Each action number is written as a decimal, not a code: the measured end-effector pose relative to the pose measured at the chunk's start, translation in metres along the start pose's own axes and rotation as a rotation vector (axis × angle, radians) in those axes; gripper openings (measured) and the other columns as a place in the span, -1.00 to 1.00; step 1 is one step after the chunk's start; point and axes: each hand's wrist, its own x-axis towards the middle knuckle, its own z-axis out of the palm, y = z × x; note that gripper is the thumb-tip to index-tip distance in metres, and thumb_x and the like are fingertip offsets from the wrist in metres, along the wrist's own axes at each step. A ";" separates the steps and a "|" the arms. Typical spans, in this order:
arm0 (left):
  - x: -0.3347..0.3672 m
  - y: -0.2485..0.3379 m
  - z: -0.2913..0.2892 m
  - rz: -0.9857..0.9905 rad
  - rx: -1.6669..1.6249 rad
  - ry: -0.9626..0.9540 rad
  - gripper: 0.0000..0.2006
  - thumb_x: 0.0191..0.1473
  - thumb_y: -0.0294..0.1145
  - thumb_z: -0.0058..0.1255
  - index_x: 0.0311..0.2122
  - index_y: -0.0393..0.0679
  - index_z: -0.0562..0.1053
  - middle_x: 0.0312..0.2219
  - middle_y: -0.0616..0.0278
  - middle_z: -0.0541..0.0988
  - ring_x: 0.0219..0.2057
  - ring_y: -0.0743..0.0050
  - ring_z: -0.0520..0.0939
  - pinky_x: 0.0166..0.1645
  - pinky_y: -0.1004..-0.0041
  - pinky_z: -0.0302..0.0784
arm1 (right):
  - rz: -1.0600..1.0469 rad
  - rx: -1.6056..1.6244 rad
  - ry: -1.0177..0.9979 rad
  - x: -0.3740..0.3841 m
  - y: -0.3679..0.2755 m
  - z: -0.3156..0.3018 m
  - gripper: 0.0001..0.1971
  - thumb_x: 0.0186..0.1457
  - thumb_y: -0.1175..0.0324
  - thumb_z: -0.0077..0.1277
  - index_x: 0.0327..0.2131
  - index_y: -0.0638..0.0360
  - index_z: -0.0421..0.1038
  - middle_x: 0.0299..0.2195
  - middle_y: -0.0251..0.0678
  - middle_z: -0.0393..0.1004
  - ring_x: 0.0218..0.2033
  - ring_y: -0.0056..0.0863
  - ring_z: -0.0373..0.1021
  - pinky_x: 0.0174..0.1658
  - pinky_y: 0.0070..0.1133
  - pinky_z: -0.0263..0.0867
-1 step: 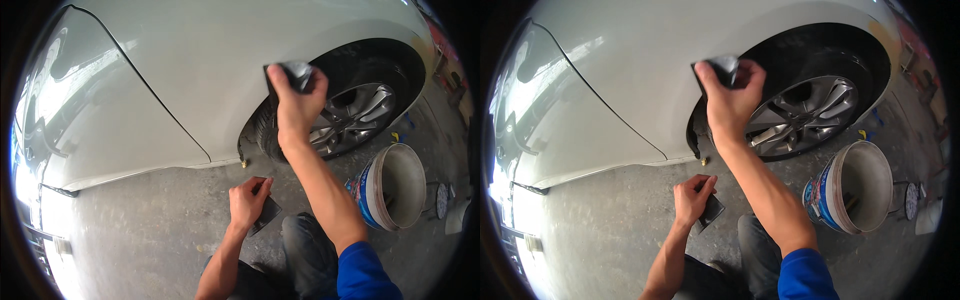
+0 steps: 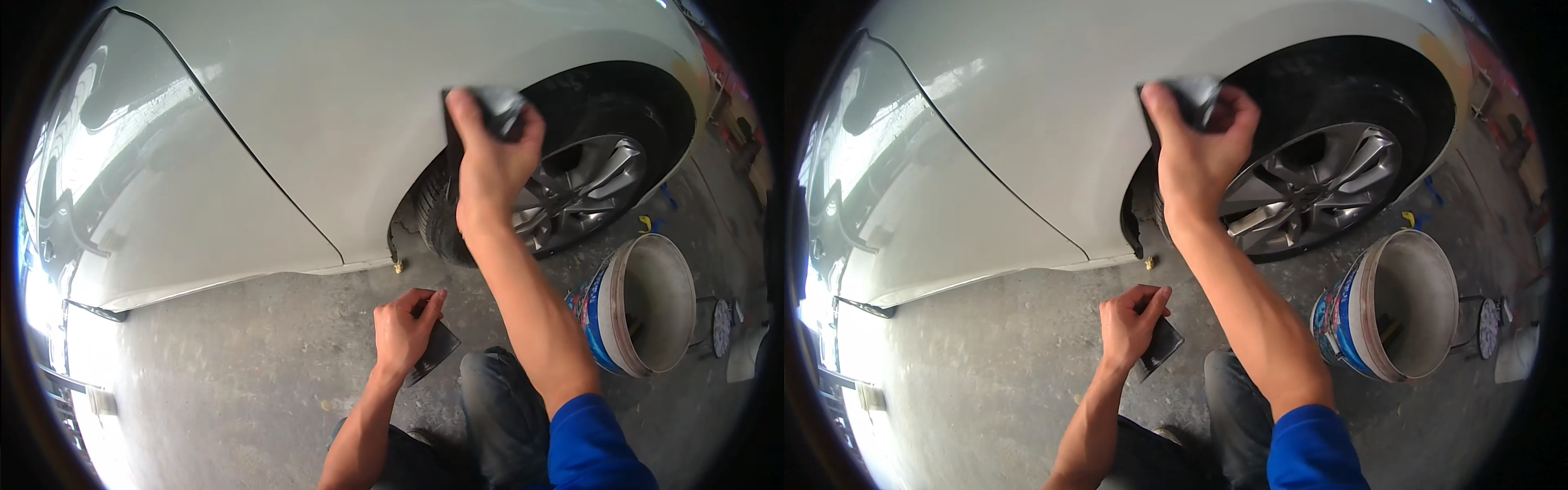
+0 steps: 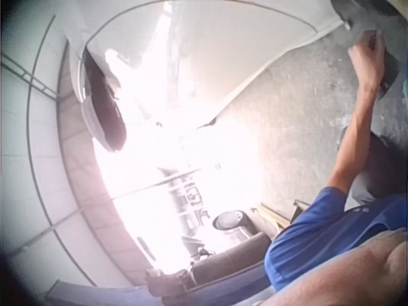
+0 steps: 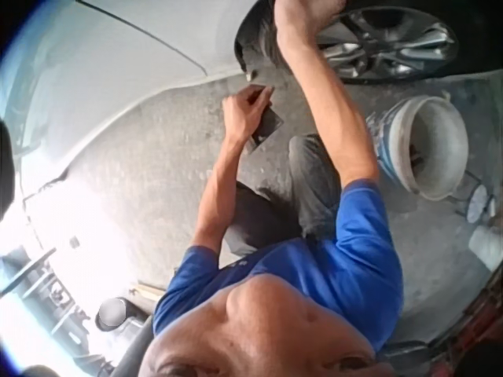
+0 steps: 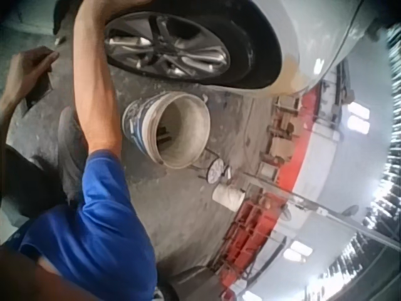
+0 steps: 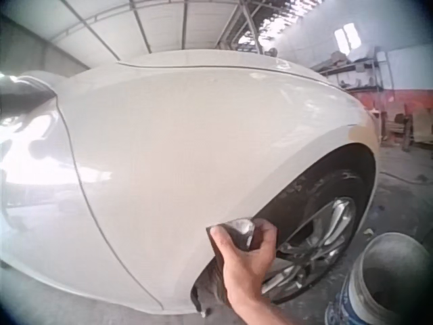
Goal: The person kneels beside a white car and uses a sanding block to sand the front wheel arch and adjacent fender area. They repeatedly rub the surface with the block, occasionally pausing to feel the panel with their hand.
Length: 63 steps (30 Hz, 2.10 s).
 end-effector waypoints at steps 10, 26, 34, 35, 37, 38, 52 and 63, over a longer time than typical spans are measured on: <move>0.000 0.012 0.008 0.023 -0.040 -0.024 -0.73 0.17 -0.20 0.21 -0.30 -0.26 0.65 -0.60 0.20 0.67 -0.56 0.59 0.67 -0.38 0.51 0.53 | -0.034 0.056 0.016 0.010 -0.003 -0.001 -0.32 -0.06 0.34 0.45 0.02 0.37 0.21 -0.19 -0.23 0.46 -0.21 -0.49 0.41 -0.11 -0.53 0.41; 0.003 0.001 0.008 -0.016 -0.060 -0.012 -0.73 0.17 -0.22 0.23 -0.28 -0.27 0.65 -0.60 0.21 0.67 -0.55 0.63 0.65 -0.38 0.55 0.51 | -0.043 -0.055 -0.061 0.027 -0.009 -0.006 -0.18 -0.17 0.26 0.53 0.05 0.42 0.22 -0.15 -0.14 0.50 -0.17 -0.48 0.46 -0.06 -0.57 0.42; 0.001 0.007 0.007 0.002 -0.044 -0.004 -0.73 0.16 -0.22 0.23 -0.29 -0.27 0.65 -0.60 0.21 0.67 -0.57 0.62 0.64 -0.40 0.53 0.50 | -0.004 -0.022 -0.074 0.032 -0.020 -0.004 -0.37 -0.03 0.36 0.43 0.04 0.33 0.30 -0.09 -0.16 0.52 -0.14 -0.53 0.49 -0.04 -0.56 0.46; 0.002 0.007 0.009 -0.001 -0.041 -0.013 -0.73 0.16 -0.22 0.23 -0.29 -0.28 0.65 -0.60 0.21 0.67 -0.57 0.63 0.64 -0.39 0.54 0.51 | -0.018 0.000 -0.077 0.025 -0.011 -0.006 -0.31 -0.06 0.34 0.45 0.05 0.38 0.24 -0.12 -0.16 0.51 -0.15 -0.48 0.48 -0.04 -0.55 0.45; 0.008 0.007 0.016 0.012 -0.037 -0.032 -0.72 0.16 -0.22 0.23 -0.29 -0.28 0.65 -0.60 0.21 0.67 -0.56 0.63 0.64 -0.39 0.54 0.51 | 0.017 0.135 -0.154 0.000 0.023 -0.015 -0.26 -0.12 0.29 0.50 0.01 0.40 0.23 -0.15 -0.15 0.50 -0.15 -0.46 0.47 -0.02 -0.52 0.42; 0.008 0.003 0.016 0.007 -0.033 -0.033 -0.72 0.16 -0.22 0.23 -0.29 -0.28 0.65 -0.61 0.21 0.66 -0.56 0.63 0.64 -0.39 0.54 0.51 | -0.115 -0.152 -0.194 -0.009 0.031 -0.020 -0.27 -0.17 0.26 0.53 -0.03 0.38 0.27 -0.17 -0.15 0.50 -0.16 -0.47 0.46 -0.03 -0.51 0.41; 0.003 0.006 0.009 0.027 -0.073 0.014 -0.73 0.16 -0.24 0.24 -0.31 -0.29 0.64 -0.62 0.23 0.66 -0.58 0.66 0.61 -0.40 0.56 0.49 | -0.100 -0.040 -0.157 0.028 -0.002 -0.024 -0.61 -0.05 0.31 0.44 -0.24 0.31 0.49 -0.33 -0.33 0.60 -0.35 -0.63 0.49 -0.21 -0.65 0.42; 0.006 0.007 0.012 0.015 -0.064 -0.004 -0.74 0.16 -0.23 0.24 -0.30 -0.28 0.64 -0.62 0.22 0.65 -0.56 0.62 0.63 -0.39 0.54 0.50 | -0.151 -0.152 -0.285 0.002 0.038 -0.047 -0.74 0.01 0.30 0.41 -0.32 0.27 0.61 -0.39 -0.38 0.64 -0.35 -0.66 0.51 -0.25 -0.68 0.43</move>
